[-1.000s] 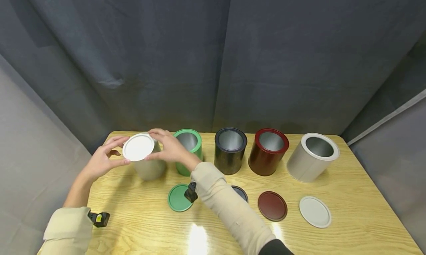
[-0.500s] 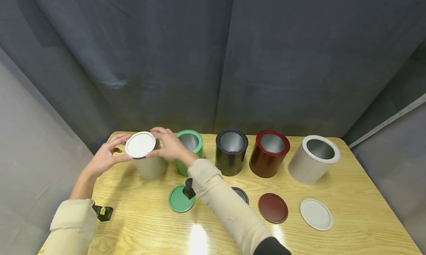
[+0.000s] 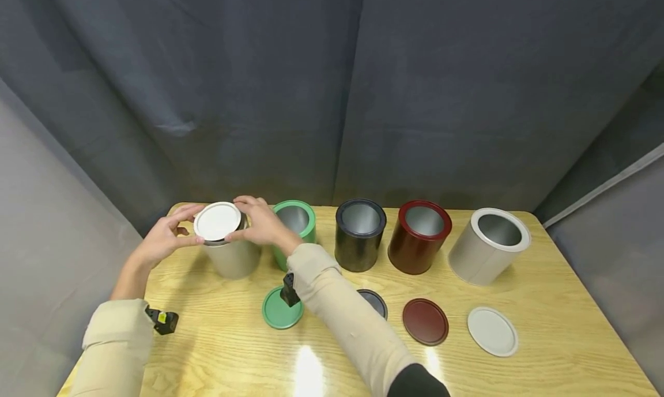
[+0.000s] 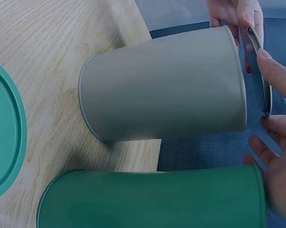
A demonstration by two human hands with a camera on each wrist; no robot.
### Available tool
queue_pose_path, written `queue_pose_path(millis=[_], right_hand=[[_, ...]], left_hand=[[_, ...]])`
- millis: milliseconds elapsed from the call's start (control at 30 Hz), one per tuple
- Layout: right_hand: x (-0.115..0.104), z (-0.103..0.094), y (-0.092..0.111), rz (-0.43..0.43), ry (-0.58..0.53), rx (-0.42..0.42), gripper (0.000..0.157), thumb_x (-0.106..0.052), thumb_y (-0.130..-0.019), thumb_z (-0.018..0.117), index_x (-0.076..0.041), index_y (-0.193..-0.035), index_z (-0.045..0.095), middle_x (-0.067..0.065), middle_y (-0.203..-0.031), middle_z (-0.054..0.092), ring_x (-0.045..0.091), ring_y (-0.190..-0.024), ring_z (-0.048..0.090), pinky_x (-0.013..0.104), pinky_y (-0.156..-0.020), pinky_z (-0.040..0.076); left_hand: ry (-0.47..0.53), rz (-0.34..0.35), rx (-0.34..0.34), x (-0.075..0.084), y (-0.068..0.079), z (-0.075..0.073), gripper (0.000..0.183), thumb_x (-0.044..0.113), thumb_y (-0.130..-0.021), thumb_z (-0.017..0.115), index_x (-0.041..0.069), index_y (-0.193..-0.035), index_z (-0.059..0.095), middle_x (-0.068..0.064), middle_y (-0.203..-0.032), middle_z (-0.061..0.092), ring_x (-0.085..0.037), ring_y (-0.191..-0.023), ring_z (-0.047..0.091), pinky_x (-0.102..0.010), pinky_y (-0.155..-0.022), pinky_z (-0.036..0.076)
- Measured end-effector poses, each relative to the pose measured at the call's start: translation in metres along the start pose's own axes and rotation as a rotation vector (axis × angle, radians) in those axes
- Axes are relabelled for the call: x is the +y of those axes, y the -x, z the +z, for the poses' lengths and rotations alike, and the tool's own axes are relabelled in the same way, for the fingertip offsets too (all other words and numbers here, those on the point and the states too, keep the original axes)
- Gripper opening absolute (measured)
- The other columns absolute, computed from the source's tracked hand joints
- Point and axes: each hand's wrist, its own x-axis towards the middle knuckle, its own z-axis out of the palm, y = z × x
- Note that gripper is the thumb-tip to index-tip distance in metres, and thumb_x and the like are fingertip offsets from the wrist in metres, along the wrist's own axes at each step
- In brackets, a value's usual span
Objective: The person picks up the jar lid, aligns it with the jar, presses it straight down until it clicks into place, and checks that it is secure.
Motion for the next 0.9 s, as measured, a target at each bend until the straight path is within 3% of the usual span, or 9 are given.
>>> queue_pose_path(millis=[333, 600, 900], right_hand=[[-0.004, 0.007, -0.002, 0.01, 0.043, -0.034, 0.07, -0.044, -0.074, 0.072, -0.01, -0.131, 0.05, 0.002, -0.136, 0.043, 0.019, -0.119, 0.04, 0.026, -0.096, 0.032], [-0.004, 0.009, -0.002, 0.027, 0.08, -0.059, 0.071, -0.047, -0.074, 0.071, -0.011, -0.131, 0.049, 0.001, -0.136, 0.043, 0.018, -0.119, 0.04, 0.026, -0.097, 0.03], [-0.008, 0.008, -0.002, 0.057, 0.125, -0.103, 0.07, -0.049, -0.076, 0.068, -0.011, -0.132, 0.049, 0.002, -0.137, 0.041, 0.018, -0.119, 0.039, 0.025, -0.096, 0.032]], left_hand=[[0.066, -0.026, 0.003, -0.007, 0.006, -0.003, 0.062, -0.002, -0.073, 0.073, -0.005, -0.129, 0.046, 0.003, -0.122, 0.045, -0.006, -0.095, 0.043, -0.021, -0.067, 0.04], [0.112, -0.062, -0.017, -0.008, 0.007, 0.0, 0.064, -0.002, -0.073, 0.072, -0.008, -0.13, 0.043, -0.013, -0.128, 0.041, -0.009, -0.095, 0.042, -0.02, -0.064, 0.041], [0.176, -0.097, -0.063, -0.013, 0.008, 0.0, 0.062, -0.001, -0.076, 0.07, -0.009, -0.13, 0.041, -0.001, -0.125, 0.041, -0.011, -0.097, 0.04, -0.018, -0.073, 0.043]])
